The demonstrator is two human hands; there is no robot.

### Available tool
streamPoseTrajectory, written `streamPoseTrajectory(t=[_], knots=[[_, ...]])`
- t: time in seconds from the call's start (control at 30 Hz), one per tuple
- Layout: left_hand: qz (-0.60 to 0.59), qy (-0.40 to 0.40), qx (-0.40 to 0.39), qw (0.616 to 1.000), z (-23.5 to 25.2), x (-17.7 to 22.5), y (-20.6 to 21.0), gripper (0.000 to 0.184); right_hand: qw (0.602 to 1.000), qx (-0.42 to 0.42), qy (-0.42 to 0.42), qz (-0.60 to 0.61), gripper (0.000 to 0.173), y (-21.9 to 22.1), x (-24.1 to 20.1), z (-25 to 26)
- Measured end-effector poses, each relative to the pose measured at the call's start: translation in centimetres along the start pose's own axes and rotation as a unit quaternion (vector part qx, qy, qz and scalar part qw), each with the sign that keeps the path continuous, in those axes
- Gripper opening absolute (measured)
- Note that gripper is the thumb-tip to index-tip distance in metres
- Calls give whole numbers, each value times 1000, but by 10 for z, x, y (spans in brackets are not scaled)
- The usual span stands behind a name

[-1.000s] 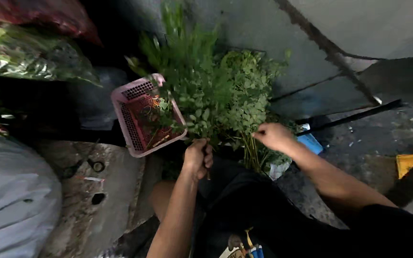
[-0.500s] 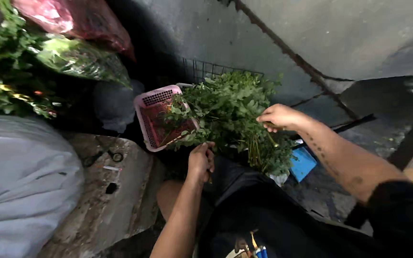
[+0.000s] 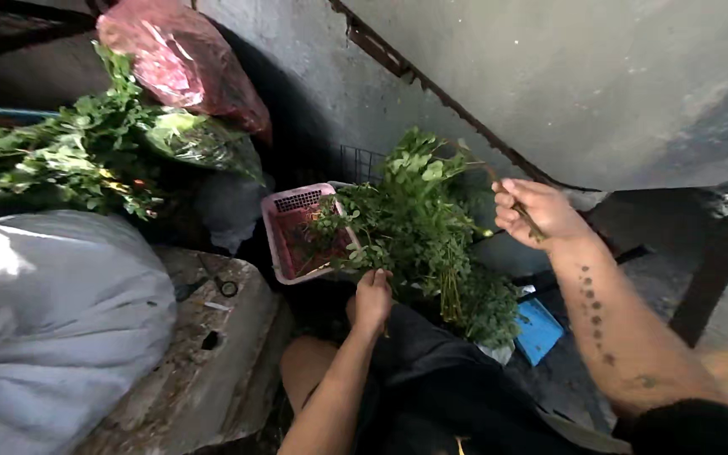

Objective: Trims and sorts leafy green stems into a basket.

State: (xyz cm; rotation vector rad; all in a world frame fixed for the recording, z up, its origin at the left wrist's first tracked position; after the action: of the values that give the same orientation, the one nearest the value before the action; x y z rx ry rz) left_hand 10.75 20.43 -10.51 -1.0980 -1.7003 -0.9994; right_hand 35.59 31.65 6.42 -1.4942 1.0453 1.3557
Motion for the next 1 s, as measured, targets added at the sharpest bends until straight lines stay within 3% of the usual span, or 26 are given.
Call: streamPoseTrajectory(t=[0.1,0.17,0.3,0.43,0.57,0.67,0.8,0.93,1.0], knots=[[-15,-25,-18,999,2,0,4,35,986,-1,11,-165,28,3,43,5],[-30,-42,-6,999,2,-7,1,34,979,13,30,-201,27,6,66,11],[-77,-76,32,994,7,-16,-6,33,991,8,-69,-111,19,24,59,13],[-127,-82,22,988,15,-12,25,33,990,-13,-137,-28,20,38,67,16],[-163,-33,-23,986,20,-6,63,32,987,-23,-150,44,22,47,78,11],[-173,3,-48,984,26,-1,79,32,996,-11,-86,6,21,62,102,3],[-186,-42,-50,980,28,-21,78,38,985,-61,115,-115,27,83,160,-20],[-227,-117,-28,966,20,-58,61,41,928,-185,227,-229,33,89,186,-22],[-222,-130,-14,966,20,-60,54,39,885,-252,207,-333,39,93,182,-18]])
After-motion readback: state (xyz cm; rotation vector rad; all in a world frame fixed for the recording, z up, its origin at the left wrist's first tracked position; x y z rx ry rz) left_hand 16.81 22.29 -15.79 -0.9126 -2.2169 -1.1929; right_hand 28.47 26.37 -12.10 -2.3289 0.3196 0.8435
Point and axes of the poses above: each hand's wrist, its own z-axis towards the middle knuckle, its own y-axis out of the palm, x = y × z, the point moved 4 cm from there along z, towards the middle knuckle, and after that the axes turned 4 degrees about -z, right-handed, at the moved point
